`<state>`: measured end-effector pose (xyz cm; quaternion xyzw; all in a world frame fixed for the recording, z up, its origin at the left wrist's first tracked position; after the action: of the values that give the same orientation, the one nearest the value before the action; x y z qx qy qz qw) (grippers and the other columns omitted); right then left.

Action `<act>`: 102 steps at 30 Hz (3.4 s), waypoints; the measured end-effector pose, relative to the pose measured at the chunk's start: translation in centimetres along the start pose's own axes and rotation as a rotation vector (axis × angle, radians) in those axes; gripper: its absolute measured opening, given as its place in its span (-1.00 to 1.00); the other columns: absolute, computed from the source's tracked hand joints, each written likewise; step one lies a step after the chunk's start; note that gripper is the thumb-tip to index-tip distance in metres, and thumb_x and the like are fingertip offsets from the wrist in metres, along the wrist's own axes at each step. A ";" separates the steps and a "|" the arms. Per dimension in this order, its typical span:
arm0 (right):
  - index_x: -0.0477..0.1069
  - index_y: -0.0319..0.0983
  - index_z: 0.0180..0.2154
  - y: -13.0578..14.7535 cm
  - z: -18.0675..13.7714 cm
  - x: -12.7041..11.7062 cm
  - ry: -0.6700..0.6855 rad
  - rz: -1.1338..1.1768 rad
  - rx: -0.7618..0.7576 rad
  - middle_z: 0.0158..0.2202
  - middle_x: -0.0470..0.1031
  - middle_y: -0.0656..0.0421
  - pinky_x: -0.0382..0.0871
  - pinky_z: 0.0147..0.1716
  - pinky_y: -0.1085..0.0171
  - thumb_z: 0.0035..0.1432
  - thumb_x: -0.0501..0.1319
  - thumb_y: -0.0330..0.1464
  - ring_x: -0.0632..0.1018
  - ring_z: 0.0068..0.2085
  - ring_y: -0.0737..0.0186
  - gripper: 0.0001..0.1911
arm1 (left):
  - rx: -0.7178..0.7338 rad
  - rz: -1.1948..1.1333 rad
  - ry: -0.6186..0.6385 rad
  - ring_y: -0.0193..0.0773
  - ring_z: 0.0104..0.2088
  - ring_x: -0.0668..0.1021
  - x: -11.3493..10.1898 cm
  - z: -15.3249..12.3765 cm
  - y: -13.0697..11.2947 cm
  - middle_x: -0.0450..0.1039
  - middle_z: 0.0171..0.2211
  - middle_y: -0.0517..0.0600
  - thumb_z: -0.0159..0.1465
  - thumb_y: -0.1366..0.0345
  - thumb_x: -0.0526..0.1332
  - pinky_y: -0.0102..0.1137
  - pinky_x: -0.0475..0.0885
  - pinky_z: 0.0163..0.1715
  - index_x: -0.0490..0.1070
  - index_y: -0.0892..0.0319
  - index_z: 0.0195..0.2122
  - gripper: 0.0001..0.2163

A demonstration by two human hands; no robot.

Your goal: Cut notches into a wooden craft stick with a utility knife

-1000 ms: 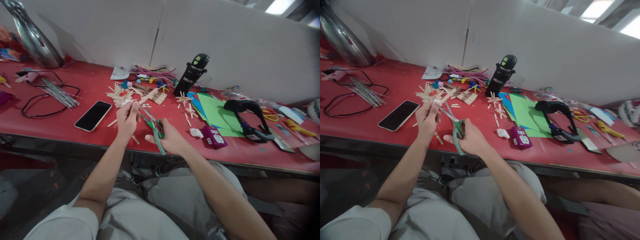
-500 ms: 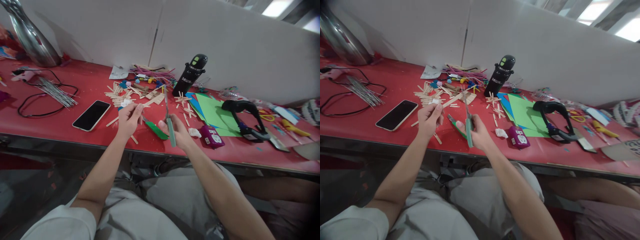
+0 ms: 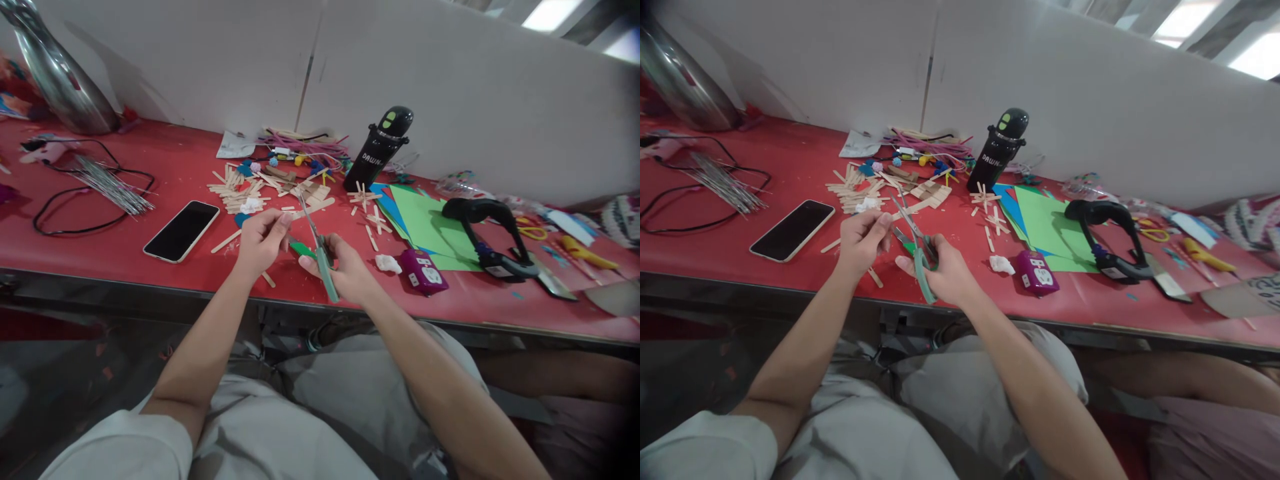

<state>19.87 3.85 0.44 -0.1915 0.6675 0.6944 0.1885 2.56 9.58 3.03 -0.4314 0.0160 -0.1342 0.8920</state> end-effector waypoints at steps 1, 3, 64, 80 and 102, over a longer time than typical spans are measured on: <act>0.28 -0.09 -0.29 0.0 -0.1 0.0 0.002 -0.005 0.003 -0.37 0.37 0.29 0.25 -0.24 0.14 -0.08 0.50 0.35 0.33 -0.31 0.20 -0.24 | 0.000 0.002 -0.002 -0.43 -0.72 0.36 0.0 0.0 0.0 0.37 -0.70 -0.16 0.47 -0.23 0.37 -0.45 0.25 -0.67 0.48 0.09 -0.45 -0.47; 0.29 -0.09 -0.28 0.0 -0.1 0.1 0.009 -0.014 0.010 -0.37 0.36 0.29 0.25 -0.23 0.14 -0.08 0.50 0.34 0.33 -0.31 0.20 -0.24 | -0.002 0.005 0.000 -0.43 -0.72 0.35 0.0 0.0 0.1 0.37 -0.70 -0.16 0.47 -0.24 0.37 -0.45 0.24 -0.67 0.47 0.09 -0.44 -0.47; 0.27 -0.09 -0.25 0.6 -0.2 0.2 0.011 -0.041 -0.064 -0.35 0.40 0.25 0.31 -0.24 0.13 0.01 0.46 0.33 0.37 -0.30 0.16 -0.28 | 0.026 -0.042 0.048 -0.45 -0.72 0.39 0.3 0.1 -0.4 0.38 -0.71 -0.14 0.45 -0.21 0.41 -0.51 0.20 -0.70 0.49 0.12 -0.49 -0.45; 0.27 -0.08 -0.35 0.6 -0.1 0.2 -0.003 -0.020 -0.099 -0.42 0.31 0.27 0.19 -0.30 0.15 0.11 0.43 0.22 0.30 -0.35 0.20 -0.40 | 0.020 -0.073 0.053 -0.47 -0.74 0.35 0.4 0.2 -0.4 0.36 -0.71 -0.15 0.46 -0.20 0.41 -0.50 0.17 -0.72 0.50 0.12 -0.49 -0.46; 0.31 -0.11 -0.26 0.0 -0.3 1.0 0.185 0.167 -0.016 -0.33 0.26 0.31 0.26 -0.17 0.12 0.03 0.48 0.35 0.31 -0.28 0.21 -0.26 | -0.056 -0.108 0.033 -0.47 -0.78 0.35 0.6 0.0 -0.3 0.38 -0.75 -0.14 0.38 -0.26 0.46 -0.53 0.14 -0.77 0.51 0.12 -0.49 -0.44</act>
<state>19.04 3.58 -0.12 -0.1998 0.6900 0.6926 0.0661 3.06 9.28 3.30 -0.4539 0.0113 -0.1887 0.8708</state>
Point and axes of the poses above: each hand's wrist, its own z-axis towards the middle knuckle, its own x-axis out of the palm, y = z × x, the point moved 9 cm from there along z, towards the middle knuckle
